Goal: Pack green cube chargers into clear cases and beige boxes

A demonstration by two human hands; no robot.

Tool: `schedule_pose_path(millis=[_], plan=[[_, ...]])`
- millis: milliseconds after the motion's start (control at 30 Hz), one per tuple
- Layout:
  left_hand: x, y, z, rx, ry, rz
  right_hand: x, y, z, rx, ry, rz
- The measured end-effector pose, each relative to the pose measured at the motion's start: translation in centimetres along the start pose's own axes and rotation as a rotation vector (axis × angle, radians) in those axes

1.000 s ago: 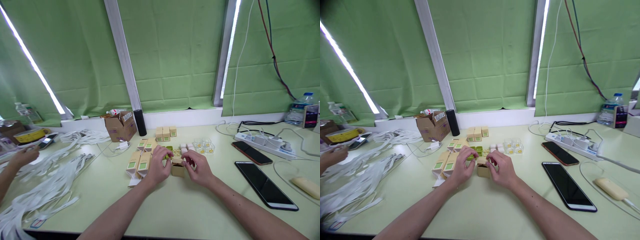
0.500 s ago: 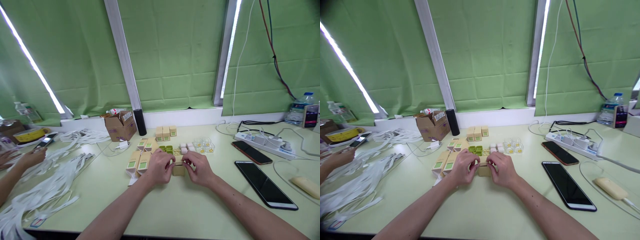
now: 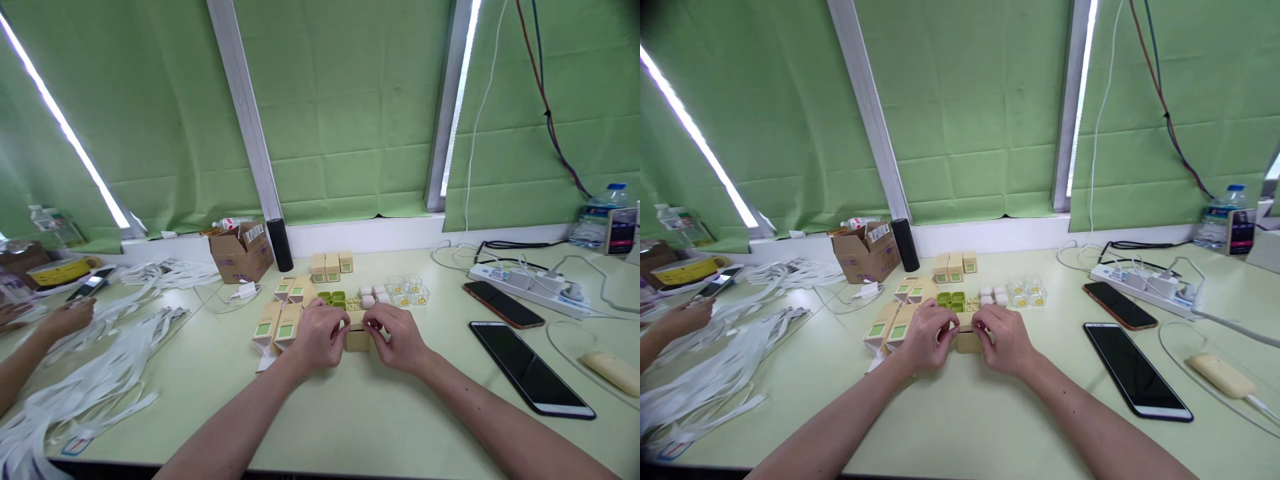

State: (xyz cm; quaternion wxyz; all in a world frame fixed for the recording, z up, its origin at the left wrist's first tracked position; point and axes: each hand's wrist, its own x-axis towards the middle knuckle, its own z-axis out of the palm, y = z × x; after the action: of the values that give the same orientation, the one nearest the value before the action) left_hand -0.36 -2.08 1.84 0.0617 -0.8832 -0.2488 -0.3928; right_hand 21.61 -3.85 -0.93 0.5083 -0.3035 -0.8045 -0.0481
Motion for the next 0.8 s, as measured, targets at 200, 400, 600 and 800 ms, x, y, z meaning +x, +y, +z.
schedule_pose_path(millis=[200, 400, 600, 800], plan=[[0.04, 0.2, -0.14, 0.014, -0.009, 0.002, -0.21, 0.14, 0.14, 0.016, -0.032, 0.001], [-0.03, 0.2, -0.07, 0.01, -0.007, 0.015, -0.13, -0.01, -0.05, 0.03, -0.041, -0.008], [-0.08, 0.13, 0.05, 0.001, 0.012, 0.035, -0.31, 0.22, -0.04, 0.04, -0.028, -0.012], [-0.06, 0.12, 0.1, 0.0, 0.041, 0.058, -0.58, 0.47, 0.02, 0.052, -0.035, 0.006]])
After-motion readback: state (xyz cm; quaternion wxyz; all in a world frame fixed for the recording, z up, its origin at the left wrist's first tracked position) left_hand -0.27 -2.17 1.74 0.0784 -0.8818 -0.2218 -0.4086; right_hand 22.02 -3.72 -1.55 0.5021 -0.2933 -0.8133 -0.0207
